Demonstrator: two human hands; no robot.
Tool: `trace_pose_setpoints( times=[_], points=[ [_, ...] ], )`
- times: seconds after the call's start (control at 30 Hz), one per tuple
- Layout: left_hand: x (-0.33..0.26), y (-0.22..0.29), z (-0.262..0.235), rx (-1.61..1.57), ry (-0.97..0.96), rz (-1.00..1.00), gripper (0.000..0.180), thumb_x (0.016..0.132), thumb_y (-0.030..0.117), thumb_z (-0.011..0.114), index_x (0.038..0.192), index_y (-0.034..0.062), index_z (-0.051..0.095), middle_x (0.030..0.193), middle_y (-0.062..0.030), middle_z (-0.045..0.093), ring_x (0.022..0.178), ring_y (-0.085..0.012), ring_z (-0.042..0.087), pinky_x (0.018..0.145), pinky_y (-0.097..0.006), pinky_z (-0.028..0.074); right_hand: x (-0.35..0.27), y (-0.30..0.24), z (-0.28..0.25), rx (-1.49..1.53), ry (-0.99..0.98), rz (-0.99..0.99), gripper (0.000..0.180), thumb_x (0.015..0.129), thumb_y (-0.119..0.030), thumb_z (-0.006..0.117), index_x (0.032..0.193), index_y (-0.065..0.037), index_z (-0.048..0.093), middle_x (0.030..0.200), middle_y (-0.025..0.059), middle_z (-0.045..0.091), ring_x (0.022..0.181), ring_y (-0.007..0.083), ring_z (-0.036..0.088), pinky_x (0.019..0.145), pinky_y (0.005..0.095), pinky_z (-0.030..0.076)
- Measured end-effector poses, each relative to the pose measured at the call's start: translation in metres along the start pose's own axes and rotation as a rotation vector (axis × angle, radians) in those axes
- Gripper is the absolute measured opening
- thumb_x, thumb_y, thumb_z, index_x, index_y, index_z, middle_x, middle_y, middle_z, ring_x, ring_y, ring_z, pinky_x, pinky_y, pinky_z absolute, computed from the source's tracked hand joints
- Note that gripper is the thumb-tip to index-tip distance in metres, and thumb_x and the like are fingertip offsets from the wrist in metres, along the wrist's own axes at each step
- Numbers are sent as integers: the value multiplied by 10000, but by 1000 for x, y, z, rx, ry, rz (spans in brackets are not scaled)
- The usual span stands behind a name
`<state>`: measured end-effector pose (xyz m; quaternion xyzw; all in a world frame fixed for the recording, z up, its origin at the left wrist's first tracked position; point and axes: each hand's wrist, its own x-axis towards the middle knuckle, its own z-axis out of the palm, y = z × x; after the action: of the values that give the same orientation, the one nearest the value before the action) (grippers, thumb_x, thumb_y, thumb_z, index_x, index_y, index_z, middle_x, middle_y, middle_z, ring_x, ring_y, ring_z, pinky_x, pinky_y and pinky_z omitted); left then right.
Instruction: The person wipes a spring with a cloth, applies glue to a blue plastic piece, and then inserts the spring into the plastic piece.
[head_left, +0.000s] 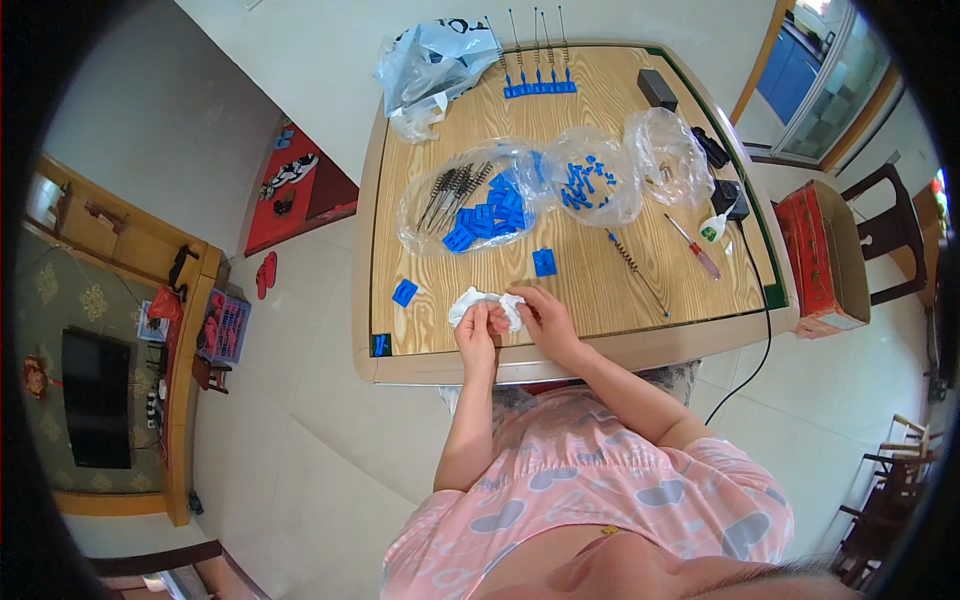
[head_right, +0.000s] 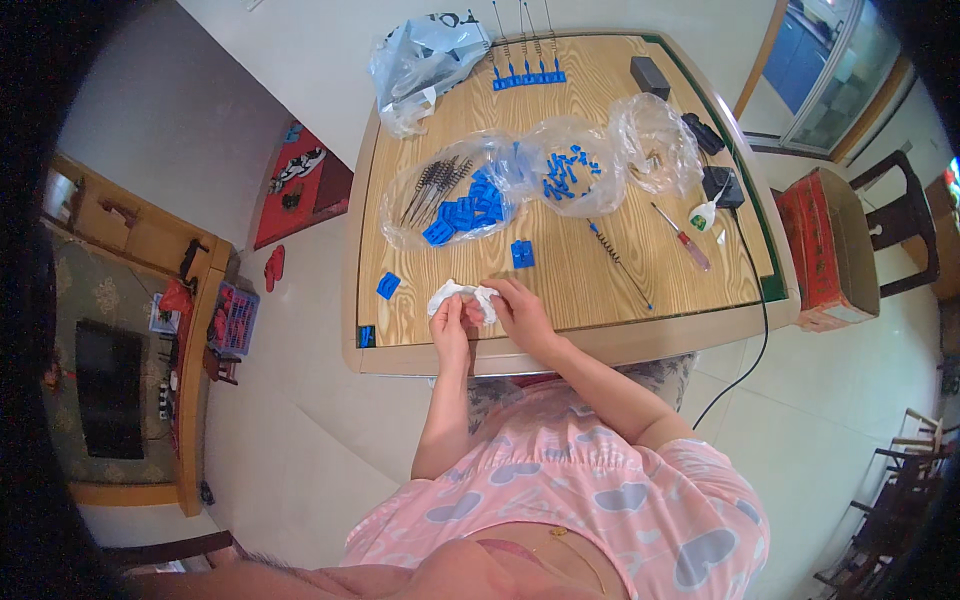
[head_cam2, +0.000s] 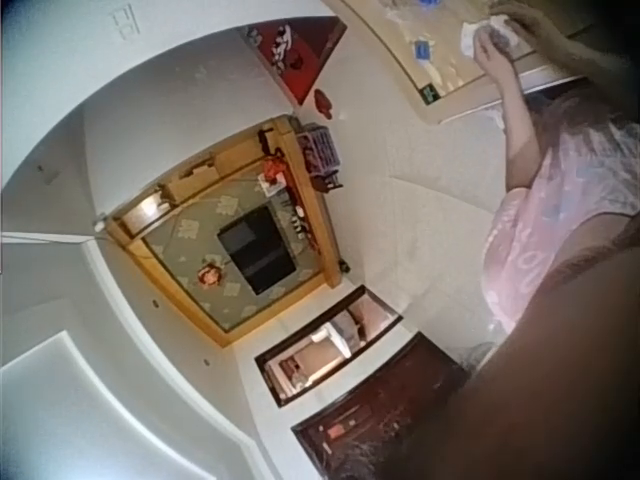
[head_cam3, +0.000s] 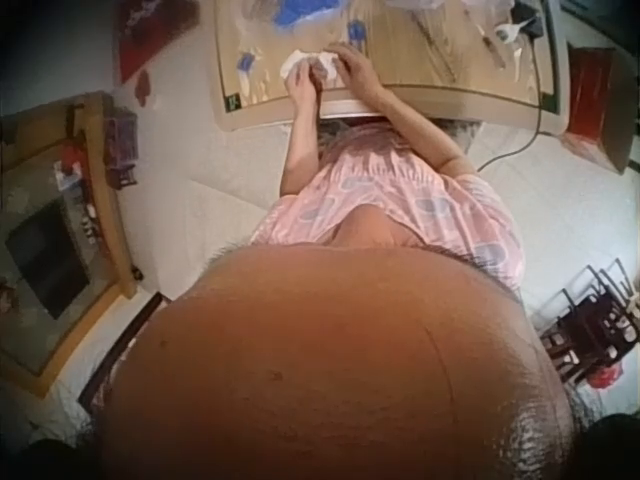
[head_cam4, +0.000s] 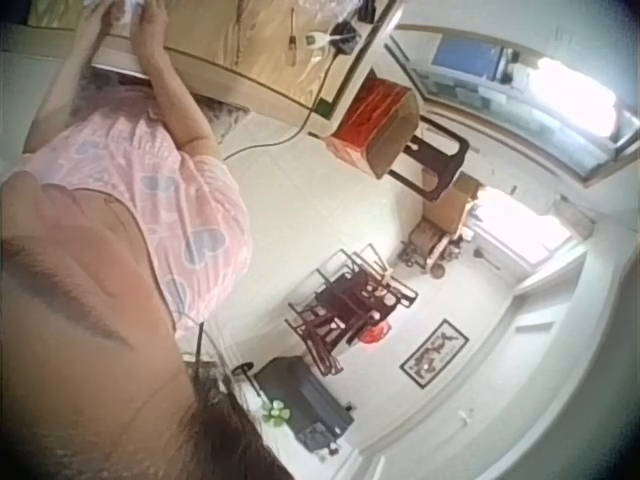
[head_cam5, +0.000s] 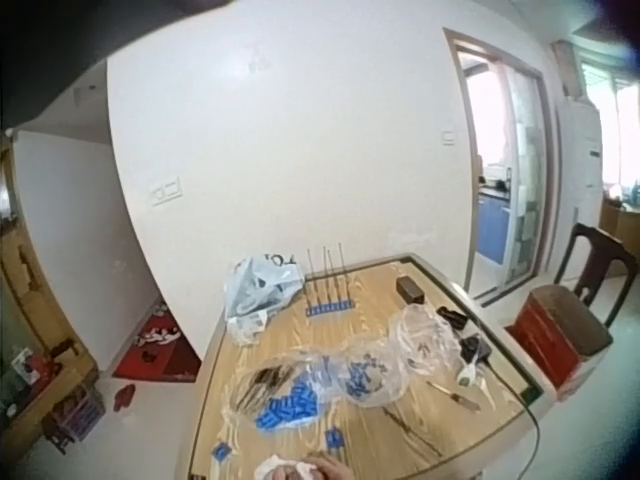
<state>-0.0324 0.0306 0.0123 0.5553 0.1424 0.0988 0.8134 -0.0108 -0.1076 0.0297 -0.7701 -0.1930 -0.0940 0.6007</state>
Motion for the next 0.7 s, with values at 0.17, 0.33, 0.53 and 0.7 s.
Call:
trace_pose_setpoints(
  times=[0.17,0.33,0.53,0.7],
  points=[
    [-1,4,0,-25,-41,-2,281,1000,197,440,945,-27,599,818,-86,637,634,-107,572,590,-238,477,-1,2,1,9,-40,70,255,863,-2,563,1116,-26,588,890,137,578,737,255,588,648,324,476],
    [0,3,-1,-33,-65,-2,305,1005,206,427,1027,-46,597,863,-93,639,655,-111,578,608,-242,482,-4,11,9,149,67,62,261,853,-9,594,1114,-14,577,879,128,588,707,209,592,634,303,483],
    [0,7,0,54,-78,-24,335,997,231,430,1067,-49,602,904,-92,632,684,-111,570,628,-247,482,-4,9,1,7,-28,138,230,845,-12,612,1074,-17,584,921,111,601,709,195,608,634,296,494],
    [-3,-3,3,641,-210,412,249,964,138,491,1117,-35,583,946,-62,608,796,-119,550,694,-242,463,-2,9,3,46,-17,-28,324,843,-2,599,1164,-37,576,971,122,576,768,228,605,667,314,499]
  ],
)
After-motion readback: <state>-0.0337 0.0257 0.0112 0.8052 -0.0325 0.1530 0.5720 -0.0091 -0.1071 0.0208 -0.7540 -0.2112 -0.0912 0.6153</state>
